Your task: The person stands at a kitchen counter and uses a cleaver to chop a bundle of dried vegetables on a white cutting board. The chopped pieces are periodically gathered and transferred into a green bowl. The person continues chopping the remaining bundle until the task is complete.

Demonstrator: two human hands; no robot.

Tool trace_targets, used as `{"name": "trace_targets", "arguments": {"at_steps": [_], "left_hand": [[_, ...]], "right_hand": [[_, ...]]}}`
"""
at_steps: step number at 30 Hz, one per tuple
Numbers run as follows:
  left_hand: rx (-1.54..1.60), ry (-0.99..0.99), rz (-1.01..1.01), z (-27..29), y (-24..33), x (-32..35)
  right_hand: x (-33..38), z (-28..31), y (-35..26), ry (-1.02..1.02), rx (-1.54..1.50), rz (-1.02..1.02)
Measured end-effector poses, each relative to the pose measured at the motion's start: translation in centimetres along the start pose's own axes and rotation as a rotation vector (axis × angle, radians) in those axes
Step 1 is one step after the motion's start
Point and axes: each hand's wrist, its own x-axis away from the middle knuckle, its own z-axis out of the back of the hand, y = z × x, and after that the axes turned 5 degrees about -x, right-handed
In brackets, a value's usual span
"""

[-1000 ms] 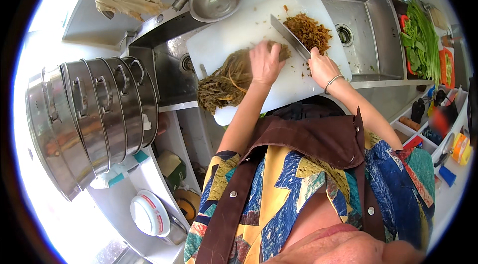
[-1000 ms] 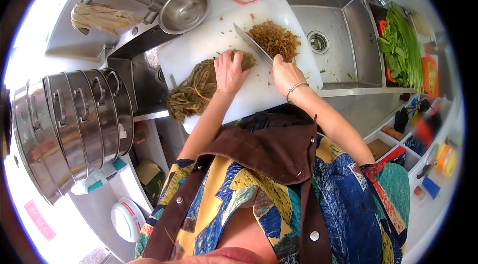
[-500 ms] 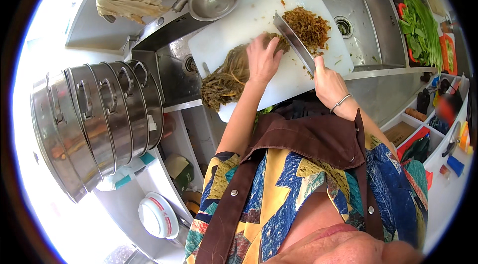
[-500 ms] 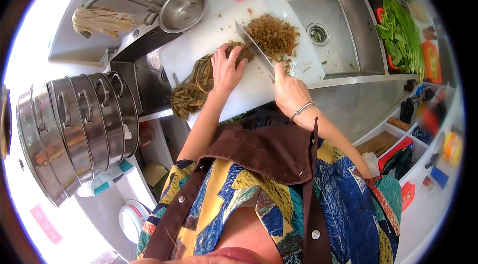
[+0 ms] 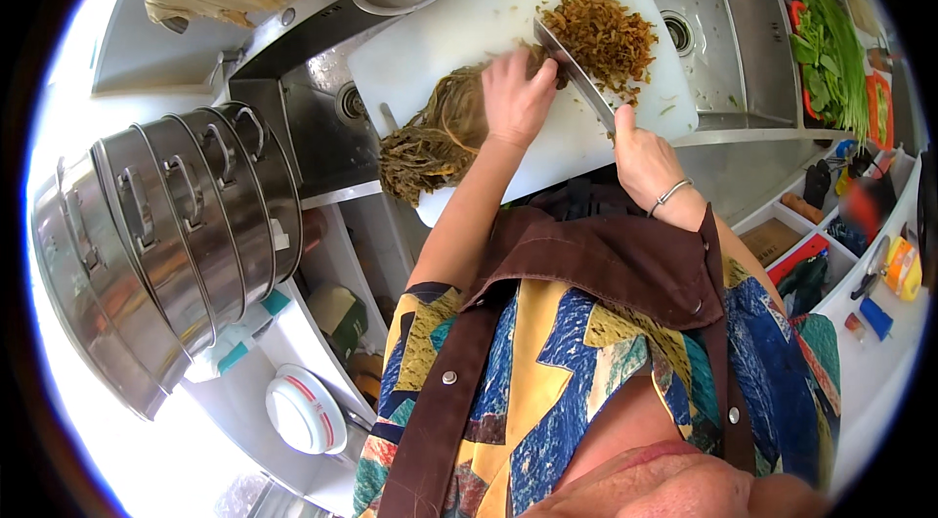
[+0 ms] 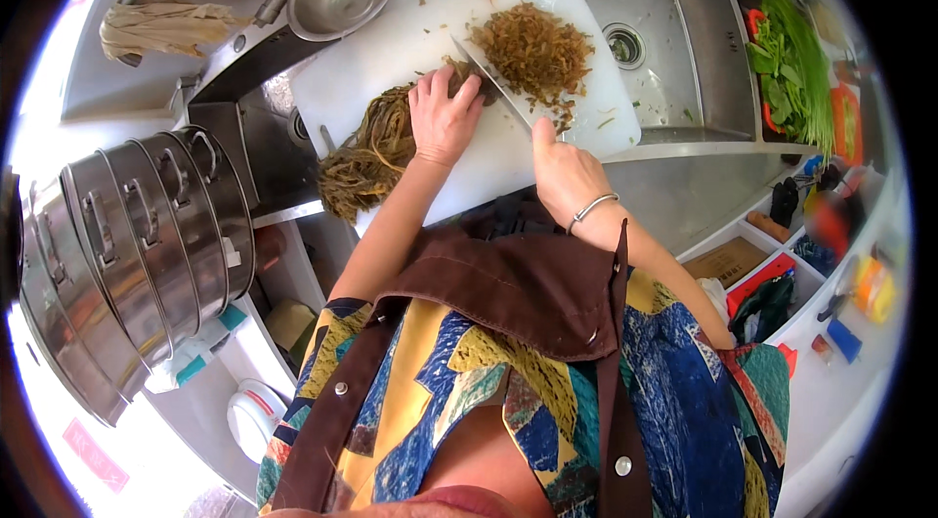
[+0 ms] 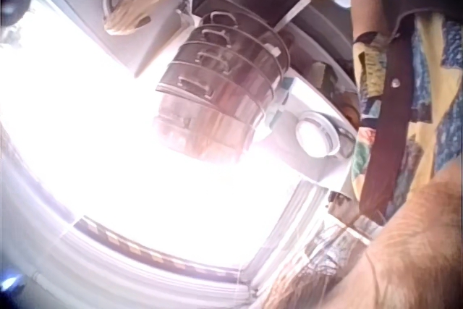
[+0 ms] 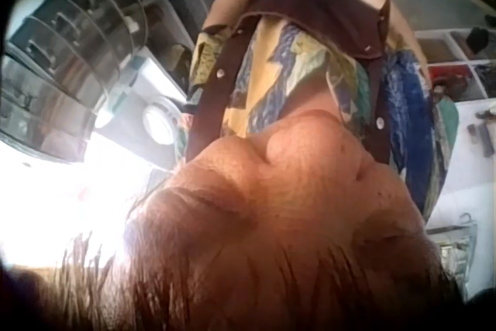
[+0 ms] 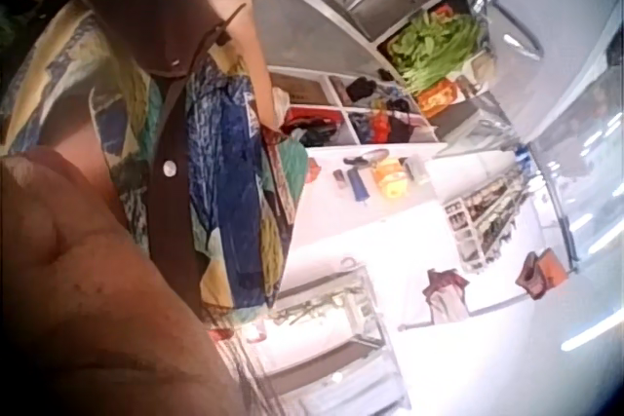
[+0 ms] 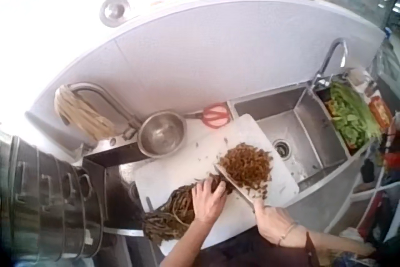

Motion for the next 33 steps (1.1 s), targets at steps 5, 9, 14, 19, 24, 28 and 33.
{"name": "trace_targets", "arguments": {"at_steps": [5,9,14,19,24,28,33], "left_hand": [[-0.008,0.019,-0.028,-0.6,-0.1,0.3],[-0.015,0.037,-0.050,-0.6,0.0,-0.3],[-0.014,0.080,-0.024,-0.7,-0.3,-0.2],[-0.002,0.100,-0.012,-0.7,-0.1,0.2],[-0.013,0.094,-0.025,-1.1,0.2,0.0],[-0.014,0.092,-0.017,-1.2,0.2,0.0],[0.053,-0.085,-0.006,1.2,0.4,-0.3]], "right_hand": [[-2.8,-1.3,-0.3,-0.005,-0.045,-0.090],[-9.7,-1.3,-1.0,0.066,-0.115,-0.077],[-11.1,-0.7,-1.2,0.043,-0.112,-0.046],[-5.2,-0.1,0.0,-0.065,-0.100,-0.130],[-5.4,-2.9,0.9,0.045,-0.082,-0.110],[-6.2,-2.9,0.8,0.065,-0.071,-0.068],[-4.6,-1.5,0.9,0.072,0.005,-0.028]]}}
